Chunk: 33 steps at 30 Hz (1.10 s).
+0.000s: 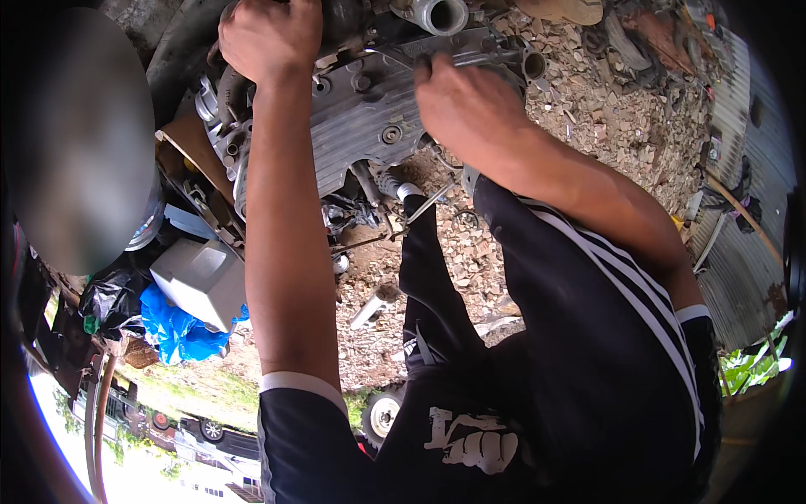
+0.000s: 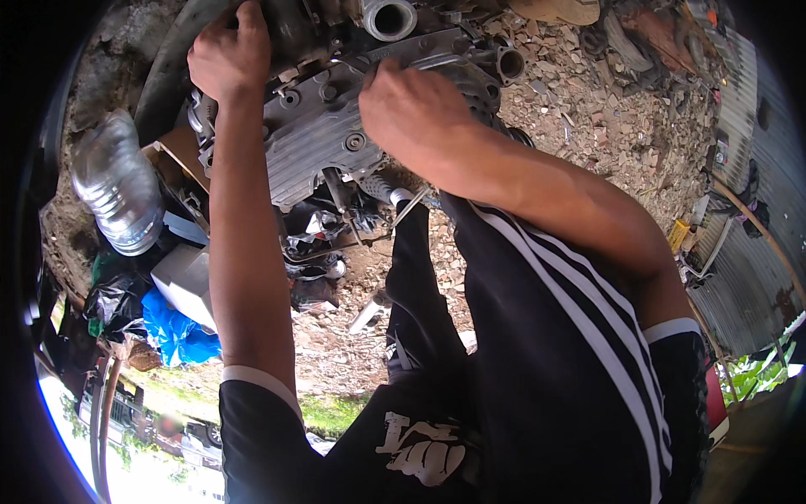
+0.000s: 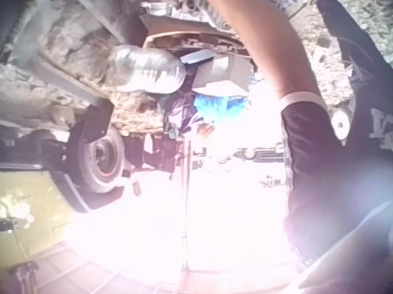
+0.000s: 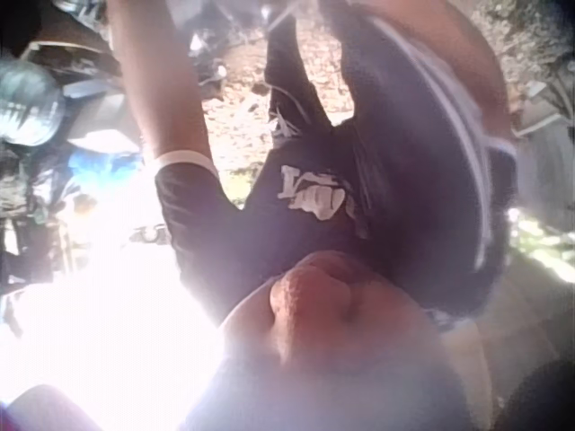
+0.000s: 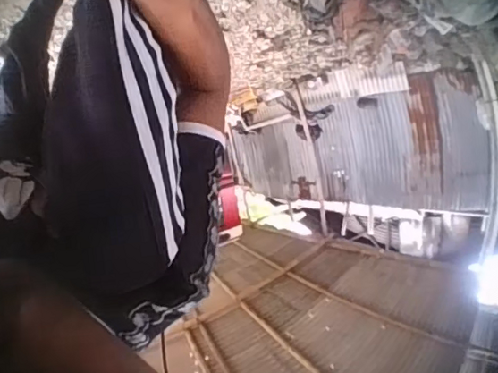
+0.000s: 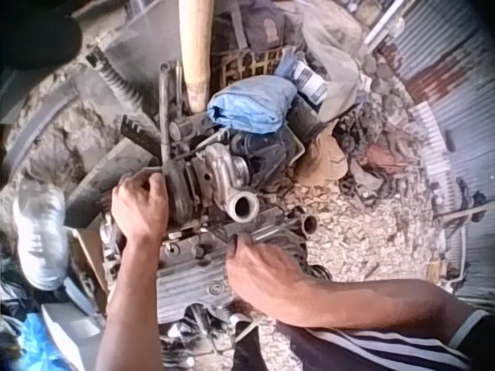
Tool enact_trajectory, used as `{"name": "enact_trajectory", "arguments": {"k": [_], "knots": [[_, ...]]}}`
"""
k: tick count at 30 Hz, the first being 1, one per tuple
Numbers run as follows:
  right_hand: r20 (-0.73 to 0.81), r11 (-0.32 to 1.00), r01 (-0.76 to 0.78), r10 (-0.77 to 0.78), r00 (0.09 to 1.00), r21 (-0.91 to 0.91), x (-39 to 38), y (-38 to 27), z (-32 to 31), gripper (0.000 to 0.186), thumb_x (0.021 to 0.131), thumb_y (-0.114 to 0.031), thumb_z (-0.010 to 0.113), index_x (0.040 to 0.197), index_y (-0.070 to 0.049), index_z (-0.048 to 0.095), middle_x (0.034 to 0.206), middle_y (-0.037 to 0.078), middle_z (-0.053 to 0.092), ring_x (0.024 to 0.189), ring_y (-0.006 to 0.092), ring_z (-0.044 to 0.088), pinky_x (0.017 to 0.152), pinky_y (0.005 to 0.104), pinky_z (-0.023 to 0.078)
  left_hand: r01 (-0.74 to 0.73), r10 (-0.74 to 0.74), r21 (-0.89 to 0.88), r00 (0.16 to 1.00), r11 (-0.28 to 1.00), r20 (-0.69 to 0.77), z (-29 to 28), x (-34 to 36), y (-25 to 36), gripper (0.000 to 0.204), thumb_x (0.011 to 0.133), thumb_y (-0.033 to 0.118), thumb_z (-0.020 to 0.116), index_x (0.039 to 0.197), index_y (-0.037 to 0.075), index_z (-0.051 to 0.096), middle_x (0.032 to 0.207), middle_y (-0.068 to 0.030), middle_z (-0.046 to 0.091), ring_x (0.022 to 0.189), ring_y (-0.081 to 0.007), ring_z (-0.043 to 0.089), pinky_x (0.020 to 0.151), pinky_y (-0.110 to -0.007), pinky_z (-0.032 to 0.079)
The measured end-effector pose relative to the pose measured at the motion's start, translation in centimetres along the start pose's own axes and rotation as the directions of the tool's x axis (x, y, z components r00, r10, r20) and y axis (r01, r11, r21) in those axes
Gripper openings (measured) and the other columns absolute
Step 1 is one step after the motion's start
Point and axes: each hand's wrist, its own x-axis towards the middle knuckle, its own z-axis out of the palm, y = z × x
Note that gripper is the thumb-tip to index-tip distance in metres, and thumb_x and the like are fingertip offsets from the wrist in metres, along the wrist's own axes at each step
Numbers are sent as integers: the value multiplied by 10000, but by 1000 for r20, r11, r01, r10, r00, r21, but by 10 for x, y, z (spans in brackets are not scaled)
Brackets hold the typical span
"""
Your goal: The person uses a wrench to loosen and remove bolts from a car engine block resting on the ground. They repeatedly reposition the engine and adjust their stance while working on different bolt locations.
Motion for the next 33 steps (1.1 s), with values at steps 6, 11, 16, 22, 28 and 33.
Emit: {"name": "enact_trajectory", "arguments": {"k": [6,11,16,22,28,33], "knots": [[-154,944,36,15,988,327,-13,109,16,323,1011,-170,540,1288,-32,635,1149,203,681,1032,392,661,928,475,507,-16,18,94,999,995,-31,0,2,-7,302,856,274,598,874,32,777,890,-234,709,845,-422,680,819,-490,545],[-251,904,110,-3,968,412,13,155,76,370,1045,-317,507,1374,-184,611,1224,150,686,1148,362,632,995,468,497,0,0,1,1000,1000,-17,4,-2,-3,290,849,254,594,874,35,782,888,-237,714,845,-412,693,818,-473,550],[-166,862,134,-59,984,489,46,158,90,399,1047,-329,521,1364,-103,610,1285,173,662,1209,350,613,1038,430,460,33,-33,-8,999,999,42,-3,5,-1,309,858,248,575,873,7,768,881,-241,713,830,-421,696,807,-468,548],[-236,913,153,-65,969,378,64,156,94,362,1026,-345,557,1281,-109,656,1167,185,689,1086,410,627,946,464,493,-10,10,13,1000,1000,12,1,1,-9,297,852,252,589,856,14,766,864,-235,708,803,-429,682,793,-482,542],[-172,920,107,-44,984,378,75,162,109,409,1001,-464,557,1264,-184,696,1199,156,696,1113,373,642,993,465,496,69,-72,142,997,987,18,14,0,-20,476,819,488,561,929,84,789,896,-221,729,895,-441,702,861,-491,551],[-153,965,33,7,988,260,66,124,43,330,992,-391,591,1142,-141,746,1014,153,741,937,366,706,851,485,562,172,-186,187,981,967,59,12,2,-29,504,813,498,563,953,71,789,931,-238,729,952,-429,700,887,-487,541]]}}
